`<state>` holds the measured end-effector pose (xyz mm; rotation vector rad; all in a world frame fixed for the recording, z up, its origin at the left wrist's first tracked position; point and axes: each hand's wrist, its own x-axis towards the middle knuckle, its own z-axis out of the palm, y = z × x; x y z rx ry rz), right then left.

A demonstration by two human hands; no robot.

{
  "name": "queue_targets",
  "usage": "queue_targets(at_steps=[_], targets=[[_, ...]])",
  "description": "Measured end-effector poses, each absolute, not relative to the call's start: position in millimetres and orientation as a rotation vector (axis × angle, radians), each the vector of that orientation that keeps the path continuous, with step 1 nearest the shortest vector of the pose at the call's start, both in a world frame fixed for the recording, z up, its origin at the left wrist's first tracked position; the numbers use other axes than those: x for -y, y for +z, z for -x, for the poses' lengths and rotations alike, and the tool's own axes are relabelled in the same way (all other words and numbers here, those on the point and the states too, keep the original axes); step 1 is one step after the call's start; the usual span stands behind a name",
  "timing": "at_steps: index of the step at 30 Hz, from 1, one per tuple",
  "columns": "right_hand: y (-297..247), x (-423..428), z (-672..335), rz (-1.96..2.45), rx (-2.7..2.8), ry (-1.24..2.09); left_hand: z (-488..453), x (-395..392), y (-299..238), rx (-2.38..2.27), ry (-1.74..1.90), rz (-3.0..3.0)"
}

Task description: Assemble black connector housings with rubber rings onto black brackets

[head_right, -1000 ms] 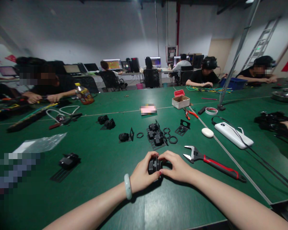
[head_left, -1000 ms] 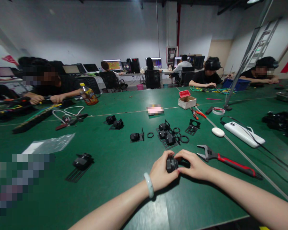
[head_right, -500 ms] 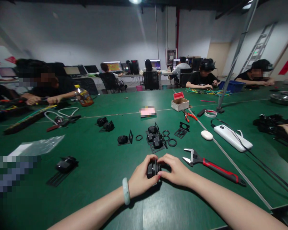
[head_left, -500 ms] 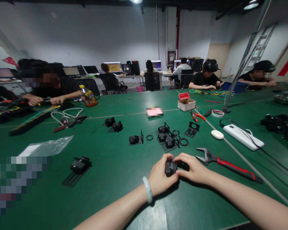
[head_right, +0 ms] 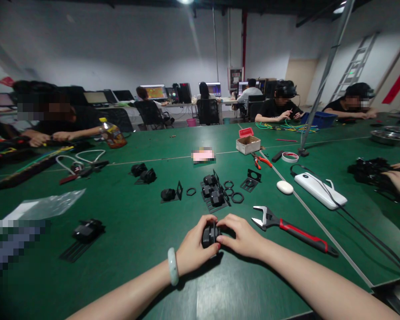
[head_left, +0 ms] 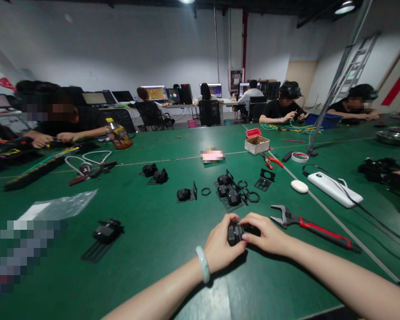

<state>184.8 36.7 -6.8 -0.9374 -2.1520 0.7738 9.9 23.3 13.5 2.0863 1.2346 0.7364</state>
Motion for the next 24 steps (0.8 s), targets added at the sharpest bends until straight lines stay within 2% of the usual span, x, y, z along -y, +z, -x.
queue_targets(at_steps=[24], targets=[[-5.9, -32.7, -185.4, 0.833, 2.143, 0.786, -7.9, -23.5, 12.4, -1.212, 0.712, -2.124]])
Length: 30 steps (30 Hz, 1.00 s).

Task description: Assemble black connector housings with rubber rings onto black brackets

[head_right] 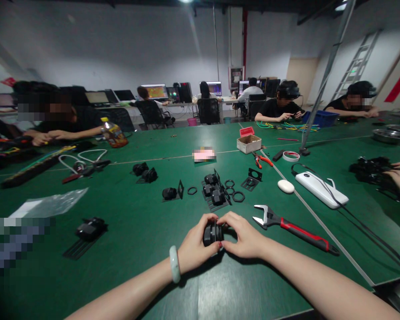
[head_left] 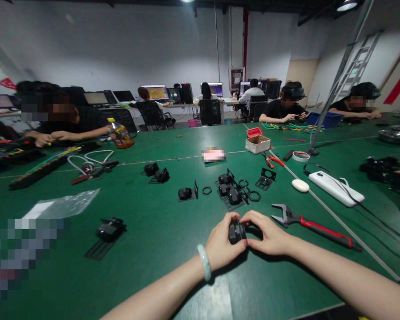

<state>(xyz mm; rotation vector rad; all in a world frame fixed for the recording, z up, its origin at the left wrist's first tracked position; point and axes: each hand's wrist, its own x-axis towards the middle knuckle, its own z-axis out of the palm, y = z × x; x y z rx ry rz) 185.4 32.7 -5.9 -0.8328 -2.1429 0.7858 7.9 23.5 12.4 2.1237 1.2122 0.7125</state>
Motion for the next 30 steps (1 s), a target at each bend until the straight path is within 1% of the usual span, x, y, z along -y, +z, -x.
queue_targets(at_steps=[30], targets=[[-7.5, -35.1, -185.0, 0.910, 2.161, 0.785, -8.8, -24.1, 10.5, -1.204, 0.713, -2.129]])
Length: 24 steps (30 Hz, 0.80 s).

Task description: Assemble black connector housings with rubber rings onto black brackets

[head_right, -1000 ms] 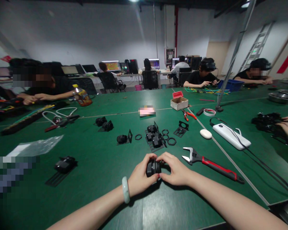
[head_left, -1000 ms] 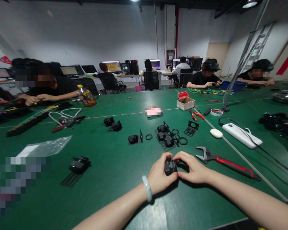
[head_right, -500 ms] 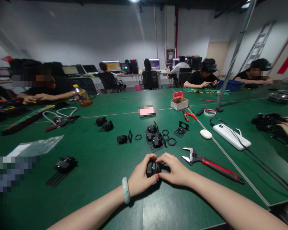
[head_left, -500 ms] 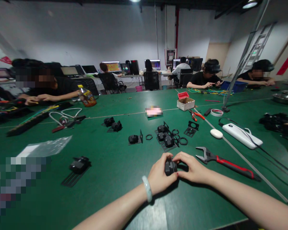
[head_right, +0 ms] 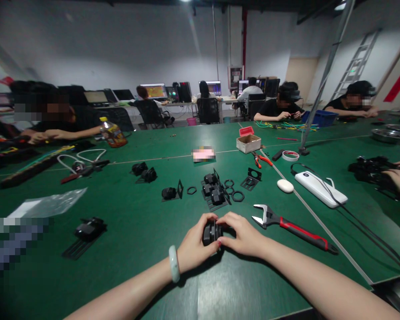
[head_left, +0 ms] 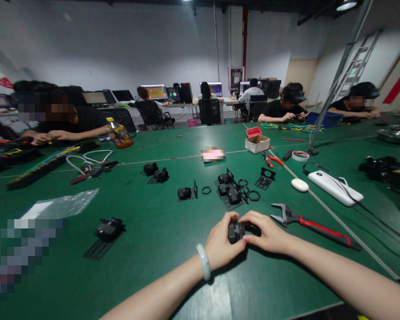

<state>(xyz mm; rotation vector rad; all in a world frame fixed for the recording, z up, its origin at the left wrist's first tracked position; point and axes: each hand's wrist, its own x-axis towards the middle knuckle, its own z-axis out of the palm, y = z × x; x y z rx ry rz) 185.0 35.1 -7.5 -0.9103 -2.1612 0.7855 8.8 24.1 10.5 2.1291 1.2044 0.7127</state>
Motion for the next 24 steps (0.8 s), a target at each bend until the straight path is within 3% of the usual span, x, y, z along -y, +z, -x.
queue_targets(at_steps=[24], targets=[[-9.3, -35.5, -183.9, 0.945, 2.161, 0.766, -9.0, -24.6, 9.5, -1.211, 0.721, -2.122]])
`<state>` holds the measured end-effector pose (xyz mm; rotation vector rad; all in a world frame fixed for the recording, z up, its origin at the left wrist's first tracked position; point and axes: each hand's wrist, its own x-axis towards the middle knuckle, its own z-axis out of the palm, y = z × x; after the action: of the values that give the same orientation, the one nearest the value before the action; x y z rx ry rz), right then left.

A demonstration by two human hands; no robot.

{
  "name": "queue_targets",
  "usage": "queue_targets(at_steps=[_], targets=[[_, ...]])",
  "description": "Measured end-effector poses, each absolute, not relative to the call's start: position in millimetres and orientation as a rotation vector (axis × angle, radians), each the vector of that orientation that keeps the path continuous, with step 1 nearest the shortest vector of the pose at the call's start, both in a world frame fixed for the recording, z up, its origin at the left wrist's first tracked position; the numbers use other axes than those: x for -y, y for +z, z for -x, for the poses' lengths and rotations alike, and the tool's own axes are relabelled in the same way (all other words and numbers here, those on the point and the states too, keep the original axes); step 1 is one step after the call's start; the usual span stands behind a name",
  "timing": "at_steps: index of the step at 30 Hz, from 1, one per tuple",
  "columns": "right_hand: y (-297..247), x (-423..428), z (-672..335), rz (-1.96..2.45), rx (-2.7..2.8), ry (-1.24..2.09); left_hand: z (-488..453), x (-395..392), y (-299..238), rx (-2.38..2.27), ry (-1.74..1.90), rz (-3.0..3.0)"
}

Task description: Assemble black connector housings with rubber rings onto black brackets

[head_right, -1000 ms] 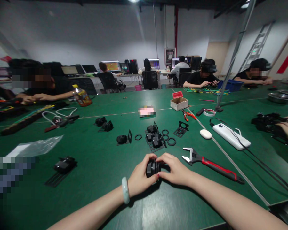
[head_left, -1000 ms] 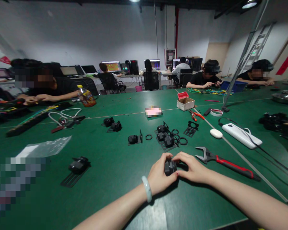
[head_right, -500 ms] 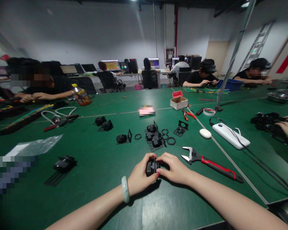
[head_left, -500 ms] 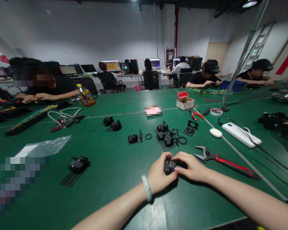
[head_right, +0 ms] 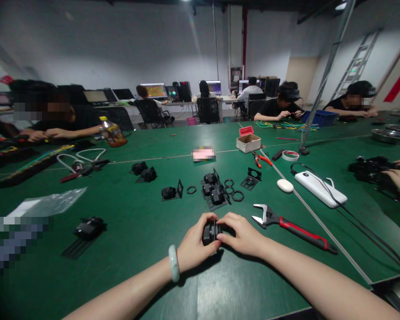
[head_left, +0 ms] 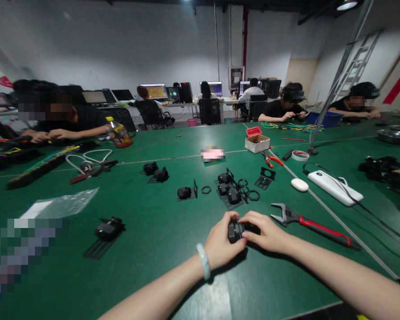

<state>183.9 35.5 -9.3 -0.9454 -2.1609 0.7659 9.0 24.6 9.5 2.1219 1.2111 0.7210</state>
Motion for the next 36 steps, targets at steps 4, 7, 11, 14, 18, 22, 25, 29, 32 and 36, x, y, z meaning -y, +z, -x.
queue_targets(at_steps=[4, 7, 11, 14, 18, 22, 25, 29, 32, 36], targets=[[-9.4, -35.3, -183.8, 0.948, 2.163, 0.763, -9.3, -24.2, 10.4, -1.218, 0.724, -2.115], [-9.2, -35.5, -183.7, 0.954, 2.165, 0.760, -9.5, -23.5, 11.1, -1.219, 0.728, -2.110], [-8.8, -35.6, -183.7, 0.952, 2.163, 0.755, -9.8, -23.3, 11.4, -1.223, 0.733, -2.106], [-8.6, -35.5, -183.7, 0.951, 2.165, 0.754, -9.7, -23.5, 11.1, -1.226, 0.730, -2.114], [-8.8, -35.5, -183.4, 0.961, 2.170, 0.754, -9.1, -24.1, 9.9, -1.218, 0.720, -2.122], [-9.4, -35.8, -183.2, 0.957, 2.172, 0.755, -9.1, -24.2, 9.2, -1.213, 0.724, -2.122], [-8.6, -35.2, -183.5, 0.934, 2.152, 0.756, -9.4, -23.8, 10.5, -1.214, 0.728, -2.119], [-6.2, -32.8, -184.3, 0.887, 2.118, 0.757, -9.6, -23.5, 12.9, -1.211, 0.721, -2.111], [-5.6, -31.5, -184.1, 0.846, 2.112, 0.762, -9.3, -23.8, 13.2, -1.206, 0.716, -2.112], [-7.1, -31.5, -182.6, 0.844, 2.095, 0.770, -9.5, -24.0, 13.0, -1.205, 0.730, -2.104]])
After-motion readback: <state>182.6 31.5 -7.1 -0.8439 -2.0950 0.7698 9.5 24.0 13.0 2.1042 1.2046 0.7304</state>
